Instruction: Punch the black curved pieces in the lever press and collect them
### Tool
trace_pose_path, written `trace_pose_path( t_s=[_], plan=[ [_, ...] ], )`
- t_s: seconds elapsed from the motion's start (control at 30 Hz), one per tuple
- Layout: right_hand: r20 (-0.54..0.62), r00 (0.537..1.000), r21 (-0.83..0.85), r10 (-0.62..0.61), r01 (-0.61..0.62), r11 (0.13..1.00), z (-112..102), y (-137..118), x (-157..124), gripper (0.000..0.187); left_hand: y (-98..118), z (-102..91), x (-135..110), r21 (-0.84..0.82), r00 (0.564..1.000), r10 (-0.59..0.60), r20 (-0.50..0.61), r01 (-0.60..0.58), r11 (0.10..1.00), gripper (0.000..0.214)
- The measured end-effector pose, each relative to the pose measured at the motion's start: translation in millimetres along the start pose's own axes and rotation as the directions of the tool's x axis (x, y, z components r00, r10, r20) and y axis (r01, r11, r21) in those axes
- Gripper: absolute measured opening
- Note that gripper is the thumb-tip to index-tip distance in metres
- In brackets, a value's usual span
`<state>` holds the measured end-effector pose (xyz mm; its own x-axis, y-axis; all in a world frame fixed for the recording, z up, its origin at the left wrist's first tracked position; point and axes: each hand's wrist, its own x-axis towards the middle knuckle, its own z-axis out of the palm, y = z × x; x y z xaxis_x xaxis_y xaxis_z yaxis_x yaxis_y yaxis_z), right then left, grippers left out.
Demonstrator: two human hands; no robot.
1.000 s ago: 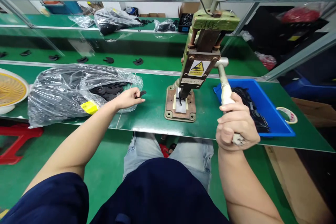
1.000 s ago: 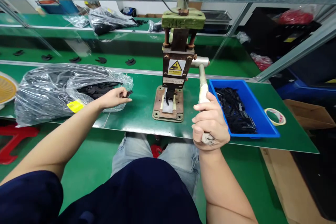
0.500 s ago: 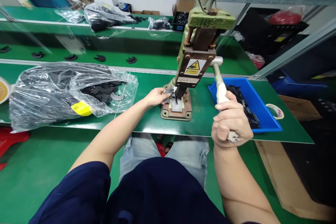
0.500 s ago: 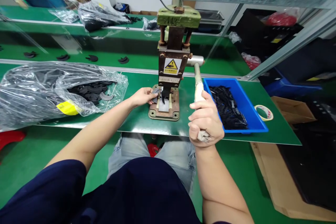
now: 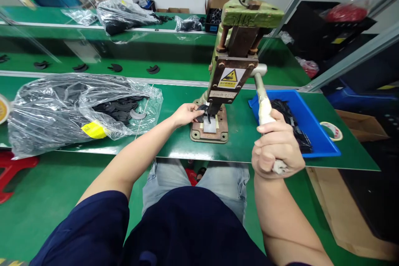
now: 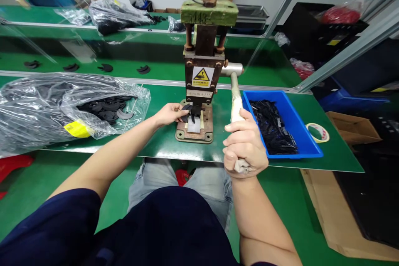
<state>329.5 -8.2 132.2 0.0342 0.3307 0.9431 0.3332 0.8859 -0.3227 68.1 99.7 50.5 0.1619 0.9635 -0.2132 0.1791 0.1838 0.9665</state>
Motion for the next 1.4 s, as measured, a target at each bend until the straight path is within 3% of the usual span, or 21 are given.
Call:
trace_pose_path(
  t_s=[0.23, 0.5, 0.83, 1.07, 1.27, 1.4],
  plan=[
    [-0.017, 1.000, 0.006, 0.008, -0.008, 1.000, 0, 1, -2, 0.042, -4, -1.6, 1, -0.024, 0.999, -0.014, 0.035, 0.015, 1.000, 0.041],
    [0.008, 1.000, 0.018, 0.021, -0.021, 1.000, -2, -2, -1, 0.037, -6, 0.0, 3, 0.078, 1.000, 0.001, 0.024, -0.003, 0.997, 0.042],
    [-0.031, 0.999, 0.008, 0.038, -0.038, 0.999, 1, -1, -1, 0.042, 14, -6.5, 6, 0.190, 0.981, -0.159, 0.114, 0.135, 0.972, 0.032],
    [-0.029, 0.999, 0.024, 0.021, -0.020, 1.000, 1, -2, 0, 0.041, 17, 3.6, 11, 0.187, 0.960, -0.248, 0.127, 0.222, 0.957, 0.033],
    [0.023, 1.000, 0.018, -0.001, 0.001, 1.000, -5, 1, 1, 0.036, 12, -11.1, 7, 0.047, 0.972, -0.149, 0.184, 0.142, 0.989, 0.031],
    [0.034, 0.999, 0.023, -0.012, 0.011, 1.000, -5, 3, 1, 0.037, 9, -18.0, 5, 0.064, 0.978, -0.076, 0.196, 0.064, 0.996, 0.031]
  ],
)
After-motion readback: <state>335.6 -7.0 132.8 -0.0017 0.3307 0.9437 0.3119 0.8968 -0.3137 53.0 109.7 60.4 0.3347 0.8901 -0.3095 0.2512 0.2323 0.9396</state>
